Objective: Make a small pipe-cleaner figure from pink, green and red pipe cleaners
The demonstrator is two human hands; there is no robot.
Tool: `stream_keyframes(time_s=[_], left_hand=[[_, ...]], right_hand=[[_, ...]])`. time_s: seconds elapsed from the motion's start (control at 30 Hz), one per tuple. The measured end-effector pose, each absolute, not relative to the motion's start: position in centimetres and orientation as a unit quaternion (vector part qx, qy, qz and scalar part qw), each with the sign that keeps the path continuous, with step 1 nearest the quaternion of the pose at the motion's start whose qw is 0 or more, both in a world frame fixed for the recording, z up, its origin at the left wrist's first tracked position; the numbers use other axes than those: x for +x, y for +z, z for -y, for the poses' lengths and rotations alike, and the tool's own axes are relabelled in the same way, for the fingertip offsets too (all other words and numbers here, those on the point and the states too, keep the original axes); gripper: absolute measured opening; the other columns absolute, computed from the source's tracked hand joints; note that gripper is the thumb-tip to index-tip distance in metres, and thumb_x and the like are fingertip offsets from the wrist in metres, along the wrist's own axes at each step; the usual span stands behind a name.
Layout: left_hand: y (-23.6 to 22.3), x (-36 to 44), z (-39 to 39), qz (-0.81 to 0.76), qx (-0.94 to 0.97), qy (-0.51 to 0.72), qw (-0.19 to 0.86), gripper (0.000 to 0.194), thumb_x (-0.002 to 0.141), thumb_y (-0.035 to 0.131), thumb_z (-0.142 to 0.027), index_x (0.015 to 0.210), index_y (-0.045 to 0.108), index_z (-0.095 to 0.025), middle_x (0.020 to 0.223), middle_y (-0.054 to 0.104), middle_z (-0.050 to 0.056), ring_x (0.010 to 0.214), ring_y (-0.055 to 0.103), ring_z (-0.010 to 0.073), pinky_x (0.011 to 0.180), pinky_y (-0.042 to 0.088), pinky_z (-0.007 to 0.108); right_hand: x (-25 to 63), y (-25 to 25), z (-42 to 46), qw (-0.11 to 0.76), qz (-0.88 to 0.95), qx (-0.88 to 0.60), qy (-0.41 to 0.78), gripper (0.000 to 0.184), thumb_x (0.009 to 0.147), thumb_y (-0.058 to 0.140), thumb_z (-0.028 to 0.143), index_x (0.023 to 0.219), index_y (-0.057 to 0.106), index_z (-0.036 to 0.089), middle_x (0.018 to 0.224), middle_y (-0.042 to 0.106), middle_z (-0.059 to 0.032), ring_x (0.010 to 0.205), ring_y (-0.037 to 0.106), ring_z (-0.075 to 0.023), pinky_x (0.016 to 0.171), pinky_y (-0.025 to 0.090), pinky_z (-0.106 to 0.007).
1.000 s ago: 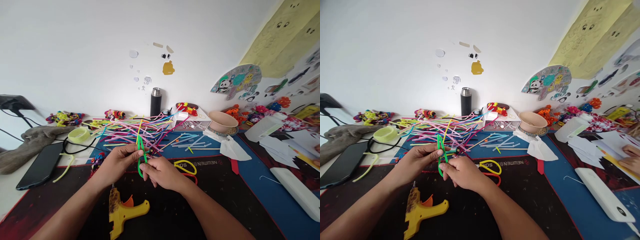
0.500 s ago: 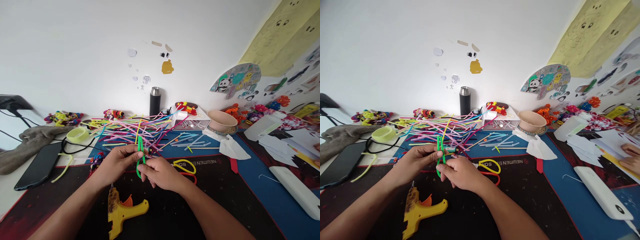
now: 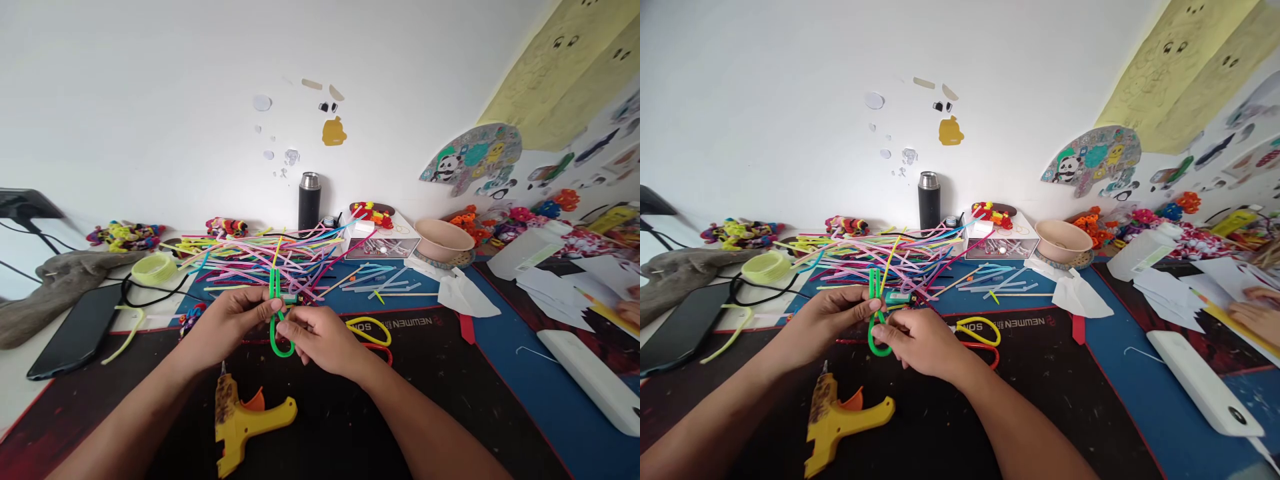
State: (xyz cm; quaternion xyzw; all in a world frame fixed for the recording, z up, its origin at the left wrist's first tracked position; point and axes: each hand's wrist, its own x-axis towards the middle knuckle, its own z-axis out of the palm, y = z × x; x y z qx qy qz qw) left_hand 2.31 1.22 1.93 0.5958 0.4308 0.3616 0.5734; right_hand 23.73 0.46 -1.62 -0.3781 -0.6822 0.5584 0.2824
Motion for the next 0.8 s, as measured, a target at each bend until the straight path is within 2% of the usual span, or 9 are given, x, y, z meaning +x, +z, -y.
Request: stream_keyframes(time_s=[0.1, 0.23, 0.33, 0.43, 0.63, 0.8], left_hand=[[2.1, 2.2, -1.3, -0.444, 0.586, 0.339, 0.586, 0.040, 0.080, 0.088, -0.054, 0.080, 0.075, -0.017, 0.064, 0.050, -0.005, 0.057, 0.036, 0.0100, 0.052, 0.031, 0.022], [2.4, 2.7, -1.1, -0.434, 0.602, 0.284, 0.608, 0.041, 0.079, 0.088, -0.055, 0.073, 0.072, -0.017, 0.063, 0.050, -0.005, 0.058, 0.040, 0.0109, 0.054, 0.034, 0.023], [2.6, 2.9, -0.8, -0.429, 0.609, 0.248, 0.620, 0.041, 0.080, 0.087, -0.054, 0.070, 0.070, -0.017, 0.061, 0.051, -0.004, 0.058, 0.043, 0.0116, 0.055, 0.035, 0.023], [2.6, 3.1, -0.7, -0.433, 0.598, 0.231, 0.634, 0.039, 0.080, 0.087, -0.054, 0.076, 0.075, -0.017, 0.062, 0.053, -0.004, 0.058, 0.044, 0.0117, 0.054, 0.035, 0.024], [2.5, 3.2, -0.7, -0.437, 0.592, 0.204, 0.646, 0.037, 0.078, 0.087, -0.054, 0.083, 0.081, -0.017, 0.066, 0.060, -0.002, 0.057, 0.045, 0.0117, 0.053, 0.034, 0.023], [2.3, 3.1, -0.7, -0.426, 0.596, 0.195, 0.652, 0.038, 0.080, 0.086, -0.055, 0.087, 0.085, -0.018, 0.064, 0.058, -0.002, 0.058, 0.046, 0.0116, 0.052, 0.034, 0.022]], right_hand=[[23.8, -1.4, -0.7, 0.357, 0.645, -0.379, 0.559, 0.048, 0.103, 0.062, 0.065, 0.085, 0.064, 0.020, 0.058, 0.058, 0.0057, 0.046, 0.054, -0.0104, 0.050, 0.040, -0.023], [23.9, -1.2, -1.2, 0.410, 0.597, -0.387, 0.571, 0.045, 0.099, 0.065, 0.065, 0.095, 0.066, 0.020, 0.056, 0.055, 0.0076, 0.043, 0.051, -0.0097, 0.046, 0.039, -0.022], [23.8, -1.1, -1.3, 0.410, 0.578, -0.378, 0.596, 0.042, 0.096, 0.069, 0.061, 0.100, 0.067, 0.019, 0.057, 0.057, 0.0078, 0.042, 0.050, -0.0095, 0.044, 0.038, -0.022], [23.8, -0.8, -1.2, 0.400, 0.583, -0.363, 0.607, 0.040, 0.096, 0.070, 0.058, 0.091, 0.067, 0.019, 0.059, 0.059, 0.0062, 0.042, 0.050, -0.0083, 0.044, 0.037, -0.021], [23.6, -0.4, -1.0, 0.389, 0.579, -0.364, 0.618, 0.043, 0.091, 0.076, 0.061, 0.090, 0.068, 0.019, 0.059, 0.061, 0.0058, 0.043, 0.050, -0.0081, 0.042, 0.036, -0.020], [23.3, -0.4, -0.9, 0.396, 0.569, -0.355, 0.627, 0.044, 0.089, 0.078, 0.061, 0.088, 0.068, 0.019, 0.057, 0.061, 0.0060, 0.042, 0.049, -0.0082, 0.043, 0.037, -0.020]])
